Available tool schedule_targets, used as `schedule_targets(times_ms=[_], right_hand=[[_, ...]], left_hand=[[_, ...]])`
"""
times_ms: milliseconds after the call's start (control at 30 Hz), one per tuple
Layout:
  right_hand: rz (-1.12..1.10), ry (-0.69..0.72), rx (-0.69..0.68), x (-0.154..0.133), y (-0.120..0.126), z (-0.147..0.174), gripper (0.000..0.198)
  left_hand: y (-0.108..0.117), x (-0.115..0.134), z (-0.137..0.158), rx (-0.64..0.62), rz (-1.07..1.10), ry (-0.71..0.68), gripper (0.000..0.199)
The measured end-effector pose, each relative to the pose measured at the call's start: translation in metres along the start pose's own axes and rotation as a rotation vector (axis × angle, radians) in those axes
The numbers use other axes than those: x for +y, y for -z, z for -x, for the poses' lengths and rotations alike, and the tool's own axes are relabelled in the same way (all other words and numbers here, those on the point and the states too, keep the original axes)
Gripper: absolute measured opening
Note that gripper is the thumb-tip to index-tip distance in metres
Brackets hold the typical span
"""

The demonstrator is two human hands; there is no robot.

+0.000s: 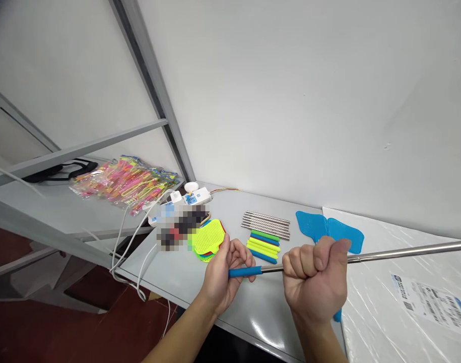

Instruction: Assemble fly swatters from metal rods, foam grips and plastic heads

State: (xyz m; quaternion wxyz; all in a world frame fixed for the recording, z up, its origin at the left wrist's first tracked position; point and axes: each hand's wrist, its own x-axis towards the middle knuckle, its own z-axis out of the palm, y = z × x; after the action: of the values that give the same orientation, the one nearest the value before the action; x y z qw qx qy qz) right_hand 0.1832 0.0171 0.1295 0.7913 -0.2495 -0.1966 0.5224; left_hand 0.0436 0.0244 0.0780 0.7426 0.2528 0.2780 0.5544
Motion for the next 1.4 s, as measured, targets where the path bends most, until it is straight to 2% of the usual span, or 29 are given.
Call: schedule_targets(times_ms=[400, 567, 667, 800, 867, 967, 1067, 1167, 1267, 1400], right_hand=[[0.011, 0.041, -0.066, 0.011, -0.004, 0.005, 0.052], [0.006, 0.019, -0.063, 0.011, -0.005, 0.004, 0.052], [0.022, -0.008, -0.09, 0.01, -0.006, 0.004, 0.051], [0.054, -0.105, -0.15, 0.013, -0.005, 0.004, 0.048], [0.046, -0.167, -0.159, 0.018, -0.003, 0.006, 0.045], [0.0, -0.246, -0.137, 0.026, 0.005, 0.009, 0.043], [-0.006, -0.28, -0.101, 0.022, 0.019, 0.007, 0.042], [0.001, -0.211, -0.047, 0.003, 0.037, -0.005, 0.042], [0.013, -0.14, -0.037, -0.023, 0.051, -0.022, 0.042], [0.066, -0.202, -0.112, -0.054, 0.057, -0.041, 0.039]], left_hand=[[-0.007, 0.0, -0.001, 0.046, 0.087, -0.013, 0.053], [-0.008, -0.001, 0.003, 0.045, 0.023, -0.017, 0.051], [0.002, 0.003, 0.007, -0.022, -0.251, 0.003, 0.045], [0.013, 0.019, 0.016, -0.152, -0.976, -0.028, 0.043], [0.009, 0.026, 0.022, -0.151, -1.291, -0.111, 0.042], [-0.007, 0.024, 0.026, -0.188, -1.595, -0.206, 0.032], [-0.019, 0.01, 0.024, -0.248, -1.756, -0.196, 0.03], [-0.024, 0.0, 0.017, -0.294, -1.83, -0.157, 0.031], [-0.031, -0.004, 0.008, -0.339, -1.81, -0.119, 0.033], [-0.041, -0.005, 0.0, -0.357, -1.701, -0.092, 0.033]])
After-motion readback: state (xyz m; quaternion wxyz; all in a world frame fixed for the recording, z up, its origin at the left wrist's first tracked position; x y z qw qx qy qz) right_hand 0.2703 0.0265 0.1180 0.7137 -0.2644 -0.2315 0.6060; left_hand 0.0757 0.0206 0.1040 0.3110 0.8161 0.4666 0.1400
